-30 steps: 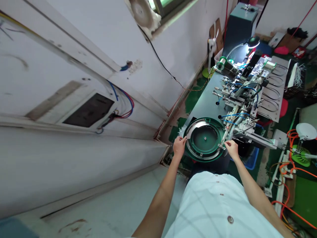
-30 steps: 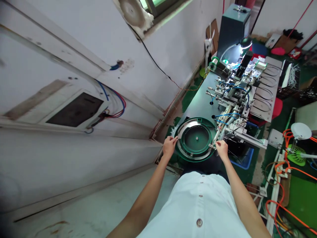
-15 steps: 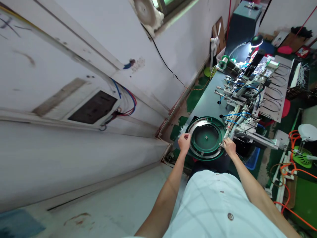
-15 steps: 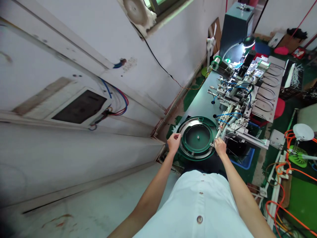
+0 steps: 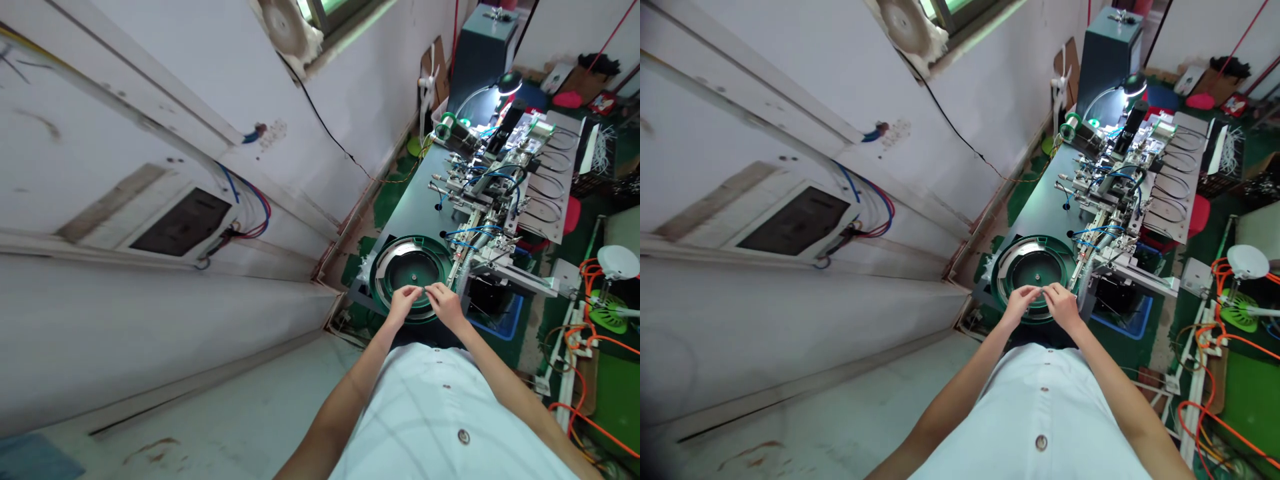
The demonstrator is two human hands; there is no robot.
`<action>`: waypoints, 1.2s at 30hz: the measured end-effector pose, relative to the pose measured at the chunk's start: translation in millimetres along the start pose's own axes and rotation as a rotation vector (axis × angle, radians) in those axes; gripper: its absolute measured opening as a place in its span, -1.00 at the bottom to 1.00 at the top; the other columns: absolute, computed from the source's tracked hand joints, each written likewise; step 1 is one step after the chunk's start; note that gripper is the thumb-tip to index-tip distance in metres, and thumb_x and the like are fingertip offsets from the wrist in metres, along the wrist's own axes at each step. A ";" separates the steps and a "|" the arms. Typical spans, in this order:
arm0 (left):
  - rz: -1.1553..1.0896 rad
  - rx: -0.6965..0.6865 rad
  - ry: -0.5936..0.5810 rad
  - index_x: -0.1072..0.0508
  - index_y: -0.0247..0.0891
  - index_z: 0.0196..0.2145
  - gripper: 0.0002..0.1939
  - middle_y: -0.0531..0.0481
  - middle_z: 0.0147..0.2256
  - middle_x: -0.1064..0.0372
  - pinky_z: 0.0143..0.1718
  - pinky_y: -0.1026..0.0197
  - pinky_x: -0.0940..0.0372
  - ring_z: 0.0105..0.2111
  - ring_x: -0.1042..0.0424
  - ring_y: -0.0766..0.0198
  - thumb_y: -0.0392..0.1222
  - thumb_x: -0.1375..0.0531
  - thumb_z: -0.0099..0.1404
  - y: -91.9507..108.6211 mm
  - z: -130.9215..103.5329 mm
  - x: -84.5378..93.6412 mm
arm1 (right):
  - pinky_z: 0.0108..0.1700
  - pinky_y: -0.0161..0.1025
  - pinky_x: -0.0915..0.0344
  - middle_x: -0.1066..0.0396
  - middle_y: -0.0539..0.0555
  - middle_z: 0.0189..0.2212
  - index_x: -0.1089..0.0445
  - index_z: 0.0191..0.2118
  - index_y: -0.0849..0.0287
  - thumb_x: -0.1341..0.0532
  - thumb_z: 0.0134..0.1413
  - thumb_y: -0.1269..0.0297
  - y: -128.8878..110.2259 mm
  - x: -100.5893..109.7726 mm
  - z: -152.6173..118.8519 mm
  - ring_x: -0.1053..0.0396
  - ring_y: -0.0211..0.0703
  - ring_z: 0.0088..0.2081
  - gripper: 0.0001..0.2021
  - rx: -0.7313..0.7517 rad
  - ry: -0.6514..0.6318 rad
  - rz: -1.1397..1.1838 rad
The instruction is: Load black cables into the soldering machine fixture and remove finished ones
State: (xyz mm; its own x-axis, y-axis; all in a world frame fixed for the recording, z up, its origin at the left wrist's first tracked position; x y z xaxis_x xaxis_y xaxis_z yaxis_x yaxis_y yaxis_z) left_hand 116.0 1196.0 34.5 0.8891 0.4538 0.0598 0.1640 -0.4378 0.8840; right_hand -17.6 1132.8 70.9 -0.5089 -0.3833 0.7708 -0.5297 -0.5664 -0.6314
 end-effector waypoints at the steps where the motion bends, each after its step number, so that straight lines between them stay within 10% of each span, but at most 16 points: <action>1: 0.010 -0.002 -0.018 -0.53 -0.35 -0.36 -0.62 -0.14 -0.38 -0.52 -0.31 0.22 -0.36 -0.31 -0.49 0.17 0.07 -0.21 0.10 0.1 -2.1 -5.7 | -0.17 -0.26 -0.28 -0.43 0.13 -0.27 -0.46 -0.18 0.12 -0.01 0.25 0.25 -3.9 -0.5 0.6 -0.38 -0.14 -0.23 -0.73 0.004 -0.012 0.013; 8: 0.257 -0.041 -0.082 -0.54 -0.36 -0.31 -0.70 -0.11 -0.37 -0.51 -0.29 0.24 -0.35 -0.33 -0.48 0.23 -0.12 -0.08 0.25 2.0 -9.9 -18.8 | -0.22 -0.22 -0.26 -0.43 0.14 -0.37 -0.47 -0.34 0.14 -0.07 0.15 0.29 6.1 -0.9 -2.7 -0.38 -0.10 -0.31 -0.77 -0.080 -0.050 0.165; 16: 0.887 -0.084 0.121 -0.52 -0.29 -0.28 -0.80 -0.24 -0.10 -0.32 0.04 0.01 -0.11 0.03 -0.19 -0.02 -0.34 -0.09 0.22 15.5 12.0 50.5 | -0.53 -0.29 -0.26 -0.44 0.10 -0.55 -0.45 -0.42 0.22 -0.14 0.02 0.00 45.4 -2.1 -7.2 -0.36 -0.19 -0.56 -0.65 -0.391 0.003 0.500; 21: 1.160 -0.044 0.115 -0.53 -0.33 -0.32 -0.82 -0.28 -0.08 -0.24 -0.03 0.02 -0.14 -0.01 -0.17 -0.06 -0.33 -0.12 0.19 12.7 26.5 51.4 | -0.63 -0.34 -0.21 -0.47 0.14 -0.53 -0.47 -0.43 0.26 -0.22 -0.17 -0.13 67.9 -0.3 -6.6 -0.35 -0.25 -0.62 -0.54 -0.497 0.002 0.652; 36: 1.335 0.138 0.142 -0.50 -0.46 -0.16 -0.70 -0.41 -0.02 -0.16 -0.24 0.14 -0.31 -0.08 -0.28 -0.02 -0.36 -0.04 0.24 2.4 30.7 36.4 | -0.33 -0.33 -0.16 -0.37 0.09 -0.42 -0.43 -0.48 0.17 -0.07 0.07 0.33 106.5 -18.9 -0.8 -0.31 -0.21 -0.39 -0.78 -0.367 0.103 -0.053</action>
State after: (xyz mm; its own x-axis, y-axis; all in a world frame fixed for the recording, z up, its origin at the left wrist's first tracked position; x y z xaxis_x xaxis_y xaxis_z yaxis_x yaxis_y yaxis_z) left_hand 161.9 1187.6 24.5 0.3518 -0.3047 0.8851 -0.7358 -0.6746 0.0602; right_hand -64.9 1080.3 -11.0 -0.5295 -0.2749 0.8025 -0.7555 -0.2773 -0.5936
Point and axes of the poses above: each hand's wrist, its own z-axis towards the middle knuckle, its own x-axis out of the back of the hand, y = z × x, the point moved 3 cm from there along z, towards the middle knuckle
